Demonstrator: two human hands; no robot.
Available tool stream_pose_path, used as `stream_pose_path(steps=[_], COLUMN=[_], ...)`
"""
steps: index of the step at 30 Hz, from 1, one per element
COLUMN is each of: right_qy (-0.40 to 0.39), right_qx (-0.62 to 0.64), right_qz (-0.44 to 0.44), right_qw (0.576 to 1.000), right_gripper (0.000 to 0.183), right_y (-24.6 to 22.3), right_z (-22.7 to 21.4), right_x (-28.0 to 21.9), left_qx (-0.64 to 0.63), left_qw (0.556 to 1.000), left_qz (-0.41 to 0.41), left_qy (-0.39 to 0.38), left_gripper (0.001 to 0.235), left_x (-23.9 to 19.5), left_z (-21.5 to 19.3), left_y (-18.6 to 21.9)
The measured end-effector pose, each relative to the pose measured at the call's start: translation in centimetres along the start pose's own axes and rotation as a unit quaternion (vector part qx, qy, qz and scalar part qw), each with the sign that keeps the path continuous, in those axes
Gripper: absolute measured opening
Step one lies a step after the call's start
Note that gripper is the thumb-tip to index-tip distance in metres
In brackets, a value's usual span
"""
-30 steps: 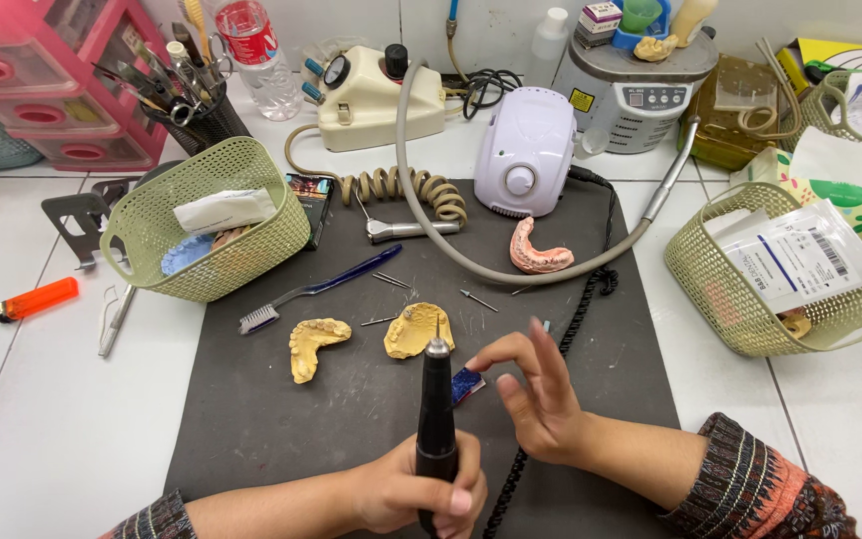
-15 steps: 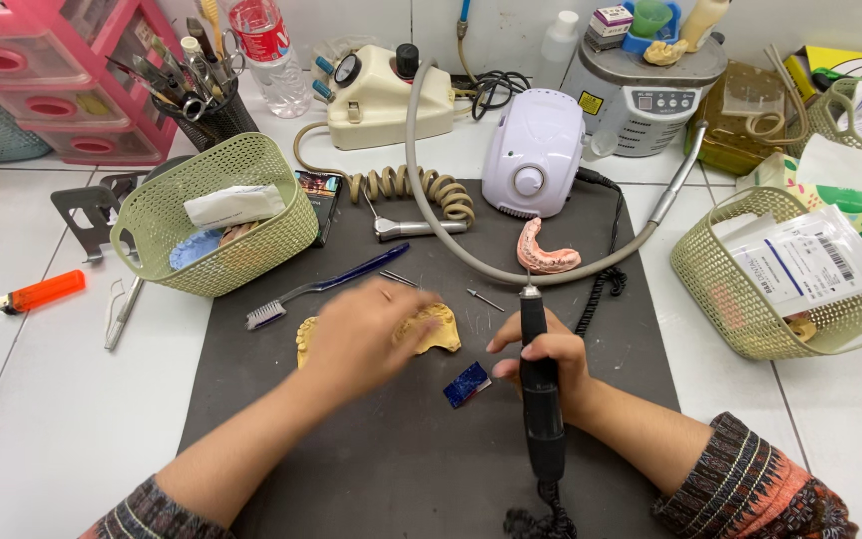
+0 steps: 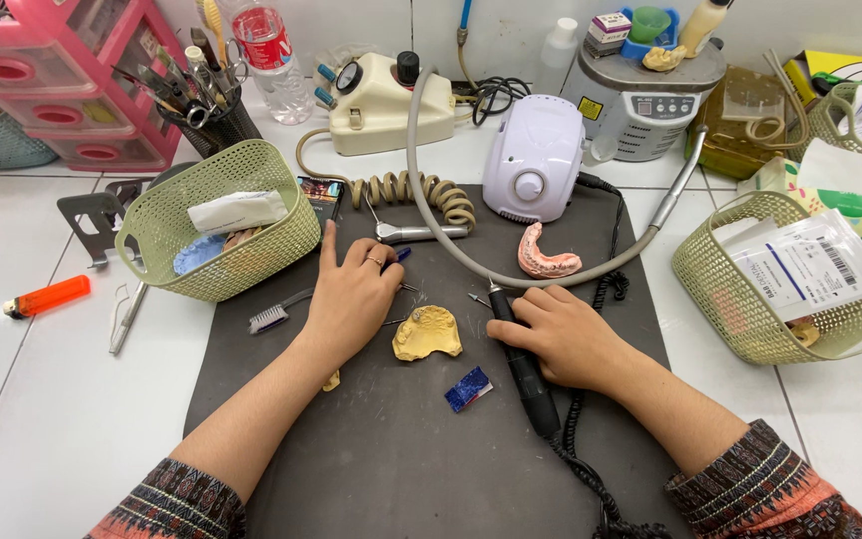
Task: The person uses a rotary handpiece to grind and shape a small tooth-like component, then fits it into a pink denture base and aligns it with a yellow dental cast. The person repeatedly checks the fit and makes further adjustments with the rotary tool.
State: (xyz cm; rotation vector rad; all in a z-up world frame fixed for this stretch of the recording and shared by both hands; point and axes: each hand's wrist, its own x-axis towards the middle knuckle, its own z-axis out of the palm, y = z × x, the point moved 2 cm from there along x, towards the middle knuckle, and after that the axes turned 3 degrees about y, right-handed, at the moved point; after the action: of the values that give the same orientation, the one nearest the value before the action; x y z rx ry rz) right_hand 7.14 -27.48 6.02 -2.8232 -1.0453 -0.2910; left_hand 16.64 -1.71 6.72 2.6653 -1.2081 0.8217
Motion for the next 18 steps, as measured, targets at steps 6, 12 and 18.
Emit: stream_pose_path(steps=[6, 12, 18], right_qy=[-0.023, -0.011, 0.000], right_qx=[-0.045, -0.039, -0.040], right_qz=[-0.023, -0.019, -0.025], right_qw=[0.998, 0.999, 0.999], right_gripper=[0.055, 0.055, 0.054], right_y=[-0.4, -0.6, -0.4], right_z=[0.0, -0.1, 0.1], right_x=[0.0, 0.0, -0.2], left_qx=[-0.009, -0.069, -0.151], left_qw=[0.995, 0.997, 0.977], left_qz=[0.067, 0.032, 0.004], left_qy=[-0.070, -0.031, -0.152], left_gripper=[0.014, 0.028, 0.044], left_x=[-0.1, -0.8, -2.3], left_z=[0.8, -0.2, -1.2], left_y=[0.5, -0.2, -0.1])
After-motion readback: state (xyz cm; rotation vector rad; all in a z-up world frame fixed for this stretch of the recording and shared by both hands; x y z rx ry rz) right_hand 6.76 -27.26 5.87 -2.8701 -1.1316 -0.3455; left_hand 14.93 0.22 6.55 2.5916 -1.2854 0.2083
